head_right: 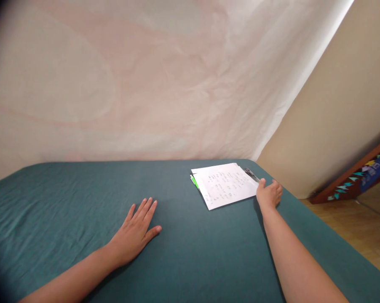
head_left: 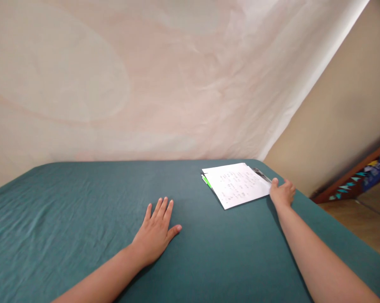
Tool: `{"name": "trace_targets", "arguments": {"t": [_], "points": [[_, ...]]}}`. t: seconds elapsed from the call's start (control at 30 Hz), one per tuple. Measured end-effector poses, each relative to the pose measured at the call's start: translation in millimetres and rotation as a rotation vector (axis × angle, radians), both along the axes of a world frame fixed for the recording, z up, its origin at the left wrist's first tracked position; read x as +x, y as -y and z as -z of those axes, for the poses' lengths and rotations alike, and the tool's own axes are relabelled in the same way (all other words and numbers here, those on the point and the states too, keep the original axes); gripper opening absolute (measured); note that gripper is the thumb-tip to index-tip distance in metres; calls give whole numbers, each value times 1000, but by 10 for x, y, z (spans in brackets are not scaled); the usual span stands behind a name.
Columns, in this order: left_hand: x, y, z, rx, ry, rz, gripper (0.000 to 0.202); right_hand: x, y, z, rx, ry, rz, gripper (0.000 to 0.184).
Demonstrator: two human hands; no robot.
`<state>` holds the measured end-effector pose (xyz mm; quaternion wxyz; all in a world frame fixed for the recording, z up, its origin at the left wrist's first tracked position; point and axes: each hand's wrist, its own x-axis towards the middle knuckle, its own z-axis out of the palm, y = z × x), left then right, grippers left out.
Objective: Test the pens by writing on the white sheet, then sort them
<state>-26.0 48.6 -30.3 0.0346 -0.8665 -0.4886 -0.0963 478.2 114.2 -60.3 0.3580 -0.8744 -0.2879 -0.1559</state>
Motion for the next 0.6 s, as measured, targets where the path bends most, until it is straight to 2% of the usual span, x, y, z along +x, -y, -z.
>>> {"name": "trace_targets", "arguments": {"t": [0.33,0.47,0.6], "points": [[-15,20,-32,-21,13,-1,68,80,0,-34,-181,-155,-21,59],[-29,13,-13,-5,9,6,68,98,-48,-181,-239,-172,-41,60],[-32,-5,17,8,2,6,68,199,-191,-431,-304,-174,-105,55]]}}
